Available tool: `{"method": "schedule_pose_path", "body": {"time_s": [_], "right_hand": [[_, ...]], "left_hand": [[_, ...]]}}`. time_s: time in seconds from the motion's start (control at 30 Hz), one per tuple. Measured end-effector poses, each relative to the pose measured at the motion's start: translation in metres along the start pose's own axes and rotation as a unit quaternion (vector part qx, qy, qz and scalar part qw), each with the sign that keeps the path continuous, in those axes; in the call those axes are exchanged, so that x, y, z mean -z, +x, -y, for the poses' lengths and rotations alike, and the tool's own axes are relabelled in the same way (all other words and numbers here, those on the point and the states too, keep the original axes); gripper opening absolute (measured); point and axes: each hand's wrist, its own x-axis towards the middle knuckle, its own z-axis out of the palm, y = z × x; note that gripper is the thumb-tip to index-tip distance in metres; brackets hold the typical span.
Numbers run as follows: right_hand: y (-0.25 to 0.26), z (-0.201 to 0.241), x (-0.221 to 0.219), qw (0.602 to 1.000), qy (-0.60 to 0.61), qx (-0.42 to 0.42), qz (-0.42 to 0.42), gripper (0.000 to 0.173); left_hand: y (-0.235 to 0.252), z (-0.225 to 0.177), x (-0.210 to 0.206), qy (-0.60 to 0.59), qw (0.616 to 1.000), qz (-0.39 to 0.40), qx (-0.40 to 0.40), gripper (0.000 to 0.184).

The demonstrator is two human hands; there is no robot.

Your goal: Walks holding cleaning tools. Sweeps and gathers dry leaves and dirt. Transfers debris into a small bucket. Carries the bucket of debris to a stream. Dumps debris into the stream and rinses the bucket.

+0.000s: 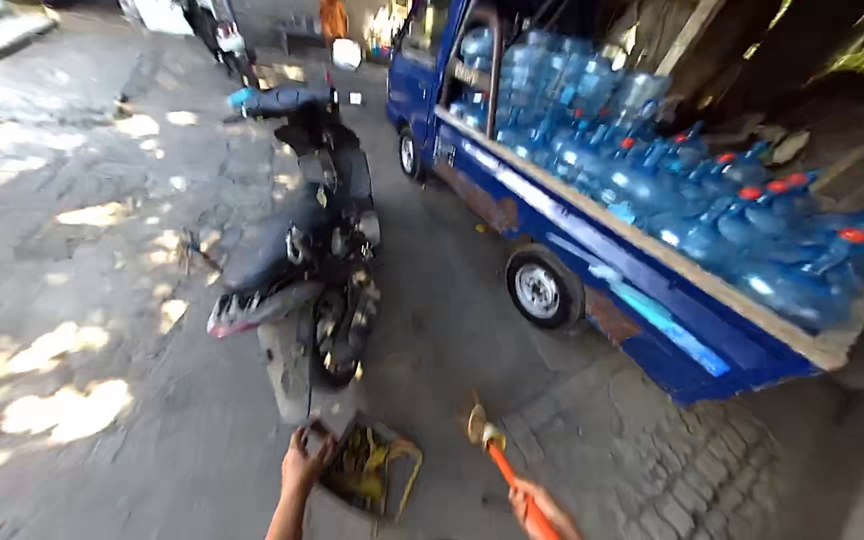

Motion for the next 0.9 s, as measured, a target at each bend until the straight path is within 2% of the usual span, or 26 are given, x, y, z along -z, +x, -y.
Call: {"method": "schedule_pose_path", "body": {"time_s": [0.1, 0.23, 0.37, 0.5, 0.67, 0.8, 0.9], "right_hand": [[-0.016, -0.014, 0.021, 1.0, -0.001, -0.007, -0.023, 0.029], [-0.016, -0.034, 0.034, 0.99, 0.071, -0.064, -0.101, 0.024], [-0.025, -0.054, 0.046, 0.989, 0.022, -0.078, -0.125, 0.024], [-0.027, -0.07, 0.059, 0.987, -0.026, -0.077, -0.138, 0.021], [-0.043, -0.07, 0.053, 0.974, -0.149, -0.045, -0.165, 0.02], [-0.051, -0.043, 0.05, 0.97, -0.204, -0.045, -0.121, 0.018], [-0.051, -0.021, 0.042, 0.951, -0.295, -0.045, -0.079, 0.015]], "left_hand": [[-0.008, -0.017, 0.0, 0.008, 1.0, 0.02, 0.012, 0.06], [0.028, 0.028, -0.013, 0.013, 1.0, 0.001, 0.002, 0.055], [0.047, 0.037, -0.02, 0.059, 0.998, 0.004, 0.025, 0.059], [0.043, 0.047, -0.021, 0.111, 0.993, 0.02, -0.042, 0.035], [-0.01, 0.05, 0.009, 0.091, 0.996, 0.001, -0.025, 0.027], [-0.081, 0.066, 0.046, 0.035, 0.996, -0.069, -0.033, 0.027], [-0.149, 0.067, 0.071, 0.009, 0.992, -0.122, -0.04, 0.027]]}}
